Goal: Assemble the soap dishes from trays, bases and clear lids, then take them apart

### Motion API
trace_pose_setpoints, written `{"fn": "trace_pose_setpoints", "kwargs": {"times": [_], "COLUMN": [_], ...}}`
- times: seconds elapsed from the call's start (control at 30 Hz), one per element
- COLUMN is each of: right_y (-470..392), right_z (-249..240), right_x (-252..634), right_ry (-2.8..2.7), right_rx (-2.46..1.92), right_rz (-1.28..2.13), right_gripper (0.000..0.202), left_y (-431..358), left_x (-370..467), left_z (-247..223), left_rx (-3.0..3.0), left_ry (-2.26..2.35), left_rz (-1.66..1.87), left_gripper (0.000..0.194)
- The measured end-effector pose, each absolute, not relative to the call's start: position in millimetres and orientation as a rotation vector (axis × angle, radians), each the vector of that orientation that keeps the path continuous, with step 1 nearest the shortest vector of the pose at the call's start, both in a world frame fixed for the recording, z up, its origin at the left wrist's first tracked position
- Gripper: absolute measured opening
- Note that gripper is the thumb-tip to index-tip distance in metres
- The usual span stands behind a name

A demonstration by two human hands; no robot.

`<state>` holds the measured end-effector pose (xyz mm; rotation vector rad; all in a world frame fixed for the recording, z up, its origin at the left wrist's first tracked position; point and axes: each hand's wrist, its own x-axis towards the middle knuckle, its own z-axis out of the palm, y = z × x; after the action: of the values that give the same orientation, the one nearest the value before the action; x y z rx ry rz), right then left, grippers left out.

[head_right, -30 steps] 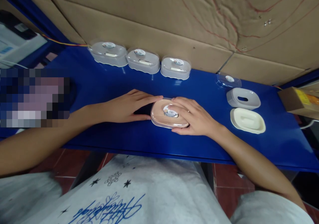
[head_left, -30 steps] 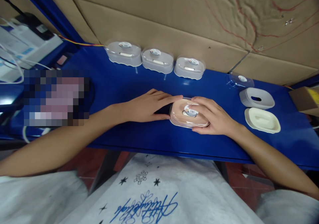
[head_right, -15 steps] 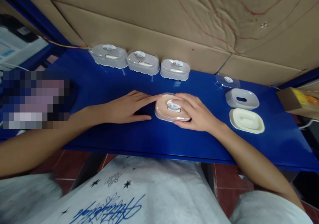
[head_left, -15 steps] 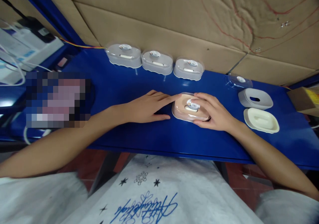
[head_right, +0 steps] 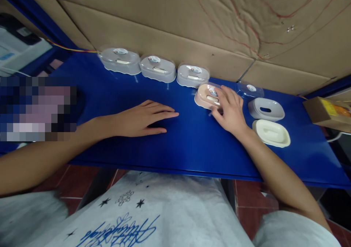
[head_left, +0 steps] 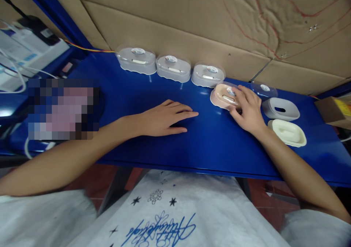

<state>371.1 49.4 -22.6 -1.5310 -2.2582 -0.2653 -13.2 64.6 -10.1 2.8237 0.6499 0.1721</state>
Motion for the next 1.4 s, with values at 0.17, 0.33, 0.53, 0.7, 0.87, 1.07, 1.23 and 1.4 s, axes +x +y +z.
{"fn": "trace_pose_setpoints", "kwargs": {"times": [0.17,0.33,0.53,0.7,0.87,1.07,1.23,1.4], "right_y": [50,56,63,62,65,62,59,58], "right_z": [-23,-28,-35,-31,-29,-26,-26,-21], "right_x": [373,381,390,393,394,390,386,383], "right_ry": [-2.238,-2.174,-2.056,-2.052,-2.084,-2.106,-2.134,-2.181], "right_rx": [-1.652,-1.734,-1.758,-1.787,-1.701,-1.7,-1.743,-1.826], "right_rz": [-0.341,-0.368,-0.436,-0.483,-0.406,-0.319,-0.331,-0.254], "right_gripper": [0.072,0.074,0.067,0.06,0.058,0.061,0.064,0.075], "left_y": [65,65,64,65,65,65,66,66], "left_x": [-14,-13,-13,-13,-14,-14,-14,-14], "left_z": [-11,-10,-9,-10,-11,-10,-11,-12], "left_rx": [2.823,2.834,2.823,2.828,2.84,2.857,2.866,2.87], "left_ry": [0.648,0.649,0.662,0.647,0.644,0.636,0.65,0.637], "left_rz": [0.176,0.157,0.163,0.161,0.152,0.144,0.128,0.145], "left_gripper": [0.06,0.06,0.06,0.058,0.058,0.058,0.057,0.056]}}
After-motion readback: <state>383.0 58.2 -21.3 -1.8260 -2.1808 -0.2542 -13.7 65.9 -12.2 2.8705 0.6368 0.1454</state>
